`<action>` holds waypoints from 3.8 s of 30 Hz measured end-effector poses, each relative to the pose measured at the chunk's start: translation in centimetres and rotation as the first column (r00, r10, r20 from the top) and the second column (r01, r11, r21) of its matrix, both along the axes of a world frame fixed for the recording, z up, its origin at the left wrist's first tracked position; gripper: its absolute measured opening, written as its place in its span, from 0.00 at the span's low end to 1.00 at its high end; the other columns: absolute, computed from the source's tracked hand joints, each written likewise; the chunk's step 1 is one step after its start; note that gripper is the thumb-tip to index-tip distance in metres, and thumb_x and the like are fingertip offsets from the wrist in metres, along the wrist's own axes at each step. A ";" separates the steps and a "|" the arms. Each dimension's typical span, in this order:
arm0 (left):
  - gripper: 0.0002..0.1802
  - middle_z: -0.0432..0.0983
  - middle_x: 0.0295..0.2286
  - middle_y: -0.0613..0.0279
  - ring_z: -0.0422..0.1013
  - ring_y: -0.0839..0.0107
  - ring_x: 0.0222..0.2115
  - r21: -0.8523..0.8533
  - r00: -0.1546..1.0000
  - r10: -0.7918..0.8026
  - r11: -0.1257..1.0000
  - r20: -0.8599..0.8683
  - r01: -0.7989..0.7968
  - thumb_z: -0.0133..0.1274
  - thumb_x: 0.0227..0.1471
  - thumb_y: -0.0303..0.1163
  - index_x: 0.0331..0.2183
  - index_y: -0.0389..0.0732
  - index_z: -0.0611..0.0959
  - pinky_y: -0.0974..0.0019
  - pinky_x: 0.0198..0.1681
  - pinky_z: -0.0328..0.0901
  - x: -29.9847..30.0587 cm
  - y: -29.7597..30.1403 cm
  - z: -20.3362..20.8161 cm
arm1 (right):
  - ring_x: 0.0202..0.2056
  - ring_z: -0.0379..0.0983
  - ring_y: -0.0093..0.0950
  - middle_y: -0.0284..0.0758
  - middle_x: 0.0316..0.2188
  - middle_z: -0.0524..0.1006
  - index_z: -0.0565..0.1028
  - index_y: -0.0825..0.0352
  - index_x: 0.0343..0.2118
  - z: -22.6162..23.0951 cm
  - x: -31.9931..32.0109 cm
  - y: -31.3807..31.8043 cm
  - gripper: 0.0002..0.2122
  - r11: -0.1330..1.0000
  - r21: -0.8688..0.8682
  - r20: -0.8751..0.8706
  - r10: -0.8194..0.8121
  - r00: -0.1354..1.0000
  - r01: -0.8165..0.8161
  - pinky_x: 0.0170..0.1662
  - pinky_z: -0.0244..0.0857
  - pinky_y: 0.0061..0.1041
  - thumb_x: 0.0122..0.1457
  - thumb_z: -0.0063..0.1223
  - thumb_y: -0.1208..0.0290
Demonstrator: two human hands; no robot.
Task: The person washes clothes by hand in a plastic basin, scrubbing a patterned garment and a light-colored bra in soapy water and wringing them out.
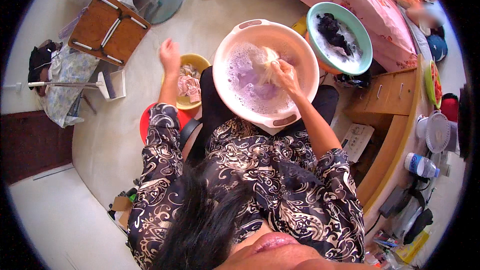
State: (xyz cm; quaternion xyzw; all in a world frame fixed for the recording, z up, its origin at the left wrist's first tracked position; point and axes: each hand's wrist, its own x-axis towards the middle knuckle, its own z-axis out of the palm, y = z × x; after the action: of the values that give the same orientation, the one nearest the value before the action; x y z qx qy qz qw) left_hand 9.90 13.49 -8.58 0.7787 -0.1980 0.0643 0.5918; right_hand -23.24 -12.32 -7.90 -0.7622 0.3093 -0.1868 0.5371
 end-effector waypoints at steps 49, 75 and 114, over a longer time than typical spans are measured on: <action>0.17 0.80 0.31 0.63 0.74 0.72 0.32 -0.128 0.584 -0.592 0.755 -0.556 0.643 0.57 0.56 0.39 0.40 0.35 0.83 0.65 0.37 0.70 -13.4 -14.5 -6.8 | 0.42 0.77 0.39 0.44 0.41 0.79 0.79 0.71 0.42 -3.2 2.2 -2.0 0.19 0.990 -0.141 -0.159 -0.006 0.987 -0.017 0.49 0.68 0.32 0.59 0.53 0.58; 0.40 0.47 0.62 0.32 0.54 0.38 0.61 0.709 0.780 -0.352 0.334 -0.517 0.621 0.48 0.57 0.54 0.63 0.44 0.60 0.42 0.62 0.52 -18.5 -14.5 -10.1 | 0.60 0.58 0.54 0.55 0.59 0.63 0.58 0.57 0.65 -2.7 3.3 1.0 0.34 0.864 -0.253 -0.740 0.117 0.662 -0.436 0.59 0.59 0.51 0.54 0.56 0.67; 0.12 0.75 0.28 0.56 0.74 0.69 0.27 -0.151 0.776 -0.357 0.932 -0.519 0.328 0.51 0.48 0.26 0.38 0.35 0.76 0.66 0.31 0.70 -16.3 -10.8 -0.5 | 0.48 0.71 0.46 0.53 0.40 0.76 0.78 0.76 0.37 0.7 -4.4 -4.2 0.14 0.833 -0.552 -0.204 -0.082 0.976 -0.045 0.56 0.61 0.42 0.55 0.51 0.69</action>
State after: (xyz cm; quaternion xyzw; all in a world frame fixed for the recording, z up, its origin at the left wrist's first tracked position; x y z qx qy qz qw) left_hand -6.39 2.73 -9.04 0.7002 -0.1605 -0.2605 0.6450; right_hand -27.66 -16.50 -7.17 -0.8975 0.3068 -0.1885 0.2546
